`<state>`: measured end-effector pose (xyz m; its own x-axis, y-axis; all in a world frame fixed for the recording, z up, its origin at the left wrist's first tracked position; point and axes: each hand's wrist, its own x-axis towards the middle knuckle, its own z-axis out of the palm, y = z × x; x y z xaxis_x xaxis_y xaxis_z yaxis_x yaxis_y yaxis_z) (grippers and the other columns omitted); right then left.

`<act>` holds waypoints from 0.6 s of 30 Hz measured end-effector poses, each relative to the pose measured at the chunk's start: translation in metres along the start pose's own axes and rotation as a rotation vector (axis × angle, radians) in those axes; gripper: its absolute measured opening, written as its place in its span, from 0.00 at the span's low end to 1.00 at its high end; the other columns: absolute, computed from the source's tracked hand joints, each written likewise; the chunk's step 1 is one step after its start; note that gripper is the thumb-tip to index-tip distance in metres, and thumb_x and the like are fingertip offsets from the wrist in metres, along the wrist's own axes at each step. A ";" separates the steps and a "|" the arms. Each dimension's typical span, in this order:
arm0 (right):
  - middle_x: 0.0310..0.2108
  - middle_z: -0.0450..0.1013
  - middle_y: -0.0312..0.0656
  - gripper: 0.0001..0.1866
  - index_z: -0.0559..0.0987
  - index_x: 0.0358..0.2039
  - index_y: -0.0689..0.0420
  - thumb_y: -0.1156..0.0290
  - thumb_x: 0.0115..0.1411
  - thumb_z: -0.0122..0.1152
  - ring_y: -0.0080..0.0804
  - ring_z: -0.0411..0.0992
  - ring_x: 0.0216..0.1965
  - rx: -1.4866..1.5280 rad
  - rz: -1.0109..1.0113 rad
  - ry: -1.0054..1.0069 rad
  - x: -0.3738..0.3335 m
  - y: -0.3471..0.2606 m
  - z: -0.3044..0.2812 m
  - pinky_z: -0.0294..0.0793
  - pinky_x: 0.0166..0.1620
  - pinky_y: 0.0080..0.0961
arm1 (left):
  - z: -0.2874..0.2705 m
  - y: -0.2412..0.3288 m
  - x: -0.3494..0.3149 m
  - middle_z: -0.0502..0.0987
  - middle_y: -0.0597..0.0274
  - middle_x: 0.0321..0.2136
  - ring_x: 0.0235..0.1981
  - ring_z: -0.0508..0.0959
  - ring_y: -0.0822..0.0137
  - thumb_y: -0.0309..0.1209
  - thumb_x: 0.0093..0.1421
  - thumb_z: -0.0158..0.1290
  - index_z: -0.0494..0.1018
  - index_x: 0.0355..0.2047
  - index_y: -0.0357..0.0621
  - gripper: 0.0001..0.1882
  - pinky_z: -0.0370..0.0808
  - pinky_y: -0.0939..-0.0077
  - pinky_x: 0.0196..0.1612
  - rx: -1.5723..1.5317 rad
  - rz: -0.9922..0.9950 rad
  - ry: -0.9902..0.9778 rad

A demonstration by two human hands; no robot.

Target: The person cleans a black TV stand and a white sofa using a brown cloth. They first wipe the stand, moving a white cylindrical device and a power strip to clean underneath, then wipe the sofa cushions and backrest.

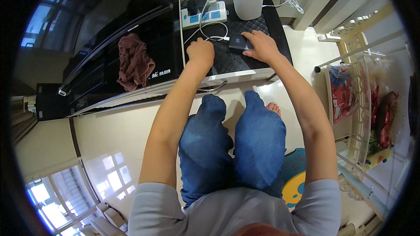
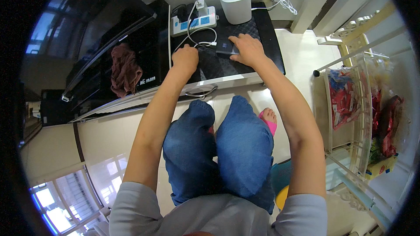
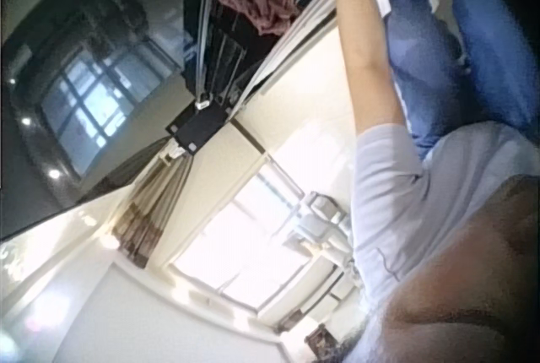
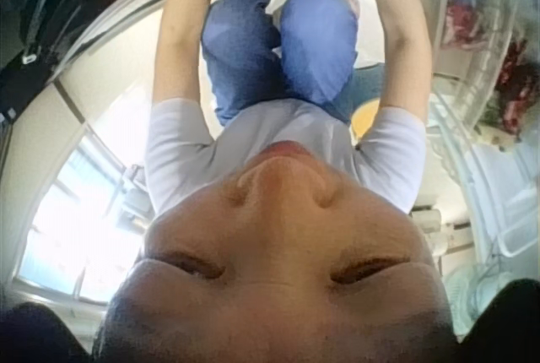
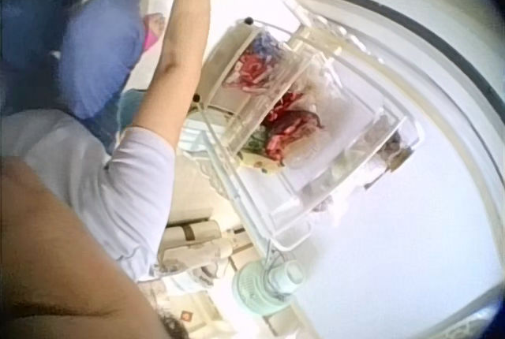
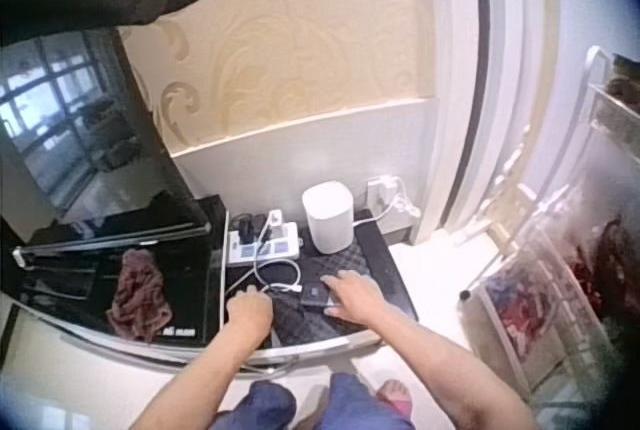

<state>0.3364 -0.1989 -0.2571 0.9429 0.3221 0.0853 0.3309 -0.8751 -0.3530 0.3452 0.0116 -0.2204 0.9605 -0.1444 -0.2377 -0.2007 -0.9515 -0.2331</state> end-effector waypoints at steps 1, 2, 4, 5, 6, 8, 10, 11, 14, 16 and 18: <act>0.40 0.70 0.41 0.32 0.72 0.51 0.49 0.60 0.44 0.71 0.40 0.69 0.47 -0.004 0.001 -0.002 0.008 -0.004 0.003 0.71 0.46 0.37 | 0.004 -0.003 -0.006 0.74 0.54 0.43 0.44 0.76 0.54 0.30 0.54 0.54 0.78 0.39 0.41 0.12 0.77 0.66 0.39 0.005 0.015 -0.010; 0.40 0.70 0.41 0.32 0.72 0.51 0.49 0.60 0.44 0.71 0.40 0.69 0.47 -0.009 -0.001 -0.006 0.016 -0.009 0.005 0.71 0.47 0.37 | 0.007 -0.007 -0.012 0.73 0.54 0.43 0.43 0.76 0.54 0.30 0.55 0.54 0.78 0.38 0.41 0.11 0.77 0.66 0.40 0.009 0.027 -0.022; 0.41 0.71 0.41 0.32 0.72 0.51 0.49 0.60 0.44 0.71 0.39 0.69 0.48 -0.014 -0.004 -0.036 0.028 -0.016 0.008 0.71 0.47 0.37 | 0.009 -0.013 -0.019 0.73 0.52 0.43 0.44 0.77 0.54 0.28 0.54 0.53 0.78 0.37 0.40 0.11 0.77 0.66 0.41 -0.031 0.065 -0.012; 0.42 0.71 0.41 0.32 0.72 0.51 0.49 0.60 0.44 0.71 0.39 0.69 0.48 -0.014 -0.010 -0.046 0.034 -0.022 0.010 0.71 0.47 0.37 | 0.010 -0.015 -0.022 0.73 0.52 0.43 0.44 0.77 0.54 0.28 0.54 0.52 0.78 0.37 0.40 0.11 0.77 0.66 0.42 -0.050 0.090 -0.004; 0.42 0.71 0.41 0.32 0.72 0.51 0.49 0.60 0.45 0.71 0.39 0.69 0.48 -0.015 -0.015 -0.056 0.038 -0.025 0.013 0.71 0.48 0.37 | 0.012 -0.016 -0.025 0.73 0.51 0.43 0.44 0.77 0.54 0.27 0.54 0.52 0.78 0.37 0.39 0.11 0.77 0.66 0.42 -0.069 0.118 0.004; 0.42 0.71 0.41 0.32 0.72 0.51 0.49 0.58 0.44 0.71 0.39 0.69 0.48 -0.019 -0.036 -0.033 0.046 -0.029 0.019 0.71 0.47 0.37 | 0.018 -0.013 -0.030 0.74 0.50 0.42 0.42 0.77 0.53 0.25 0.54 0.50 0.78 0.35 0.38 0.10 0.77 0.66 0.42 -0.090 0.135 0.033; 0.41 0.71 0.42 0.32 0.72 0.51 0.49 0.58 0.44 0.71 0.39 0.69 0.48 -0.032 -0.034 -0.015 0.052 -0.035 0.025 0.72 0.47 0.37 | 0.029 -0.010 -0.032 0.75 0.49 0.40 0.39 0.78 0.52 0.22 0.52 0.49 0.77 0.31 0.39 0.08 0.77 0.64 0.41 -0.119 0.154 0.074; 0.41 0.71 0.42 0.31 0.73 0.49 0.49 0.57 0.43 0.71 0.39 0.69 0.48 -0.029 -0.016 -0.001 0.054 -0.041 0.027 0.72 0.47 0.37 | 0.033 -0.011 -0.033 0.75 0.47 0.38 0.38 0.79 0.52 0.22 0.52 0.48 0.77 0.32 0.38 0.09 0.77 0.64 0.39 -0.085 0.198 0.071; 0.40 0.72 0.42 0.29 0.74 0.45 0.50 0.55 0.42 0.72 0.39 0.71 0.46 -0.014 0.047 0.036 0.059 -0.060 0.034 0.73 0.46 0.37 | 0.038 -0.014 -0.032 0.74 0.46 0.38 0.37 0.79 0.51 0.21 0.52 0.48 0.75 0.33 0.35 0.09 0.77 0.63 0.40 -0.115 0.162 0.057; 0.39 0.73 0.42 0.28 0.75 0.42 0.51 0.54 0.41 0.72 0.39 0.72 0.45 0.004 0.098 0.054 0.061 -0.073 0.039 0.73 0.46 0.36 | 0.038 -0.017 -0.032 0.74 0.45 0.38 0.38 0.78 0.51 0.21 0.52 0.47 0.74 0.33 0.34 0.09 0.77 0.62 0.41 -0.177 0.178 0.072; 0.39 0.73 0.42 0.29 0.75 0.40 0.53 0.52 0.40 0.72 0.40 0.73 0.43 -0.002 0.149 0.057 0.063 -0.086 0.041 0.74 0.44 0.36 | 0.039 -0.018 -0.033 0.74 0.45 0.38 0.38 0.78 0.50 0.21 0.53 0.47 0.74 0.33 0.33 0.09 0.76 0.62 0.42 -0.209 0.189 0.088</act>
<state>0.3656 -0.0884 -0.2599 0.9821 0.1678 0.0852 0.1874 -0.9125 -0.3636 0.3096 0.0445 -0.2455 0.9248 -0.3387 -0.1733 -0.3425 -0.9395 0.0085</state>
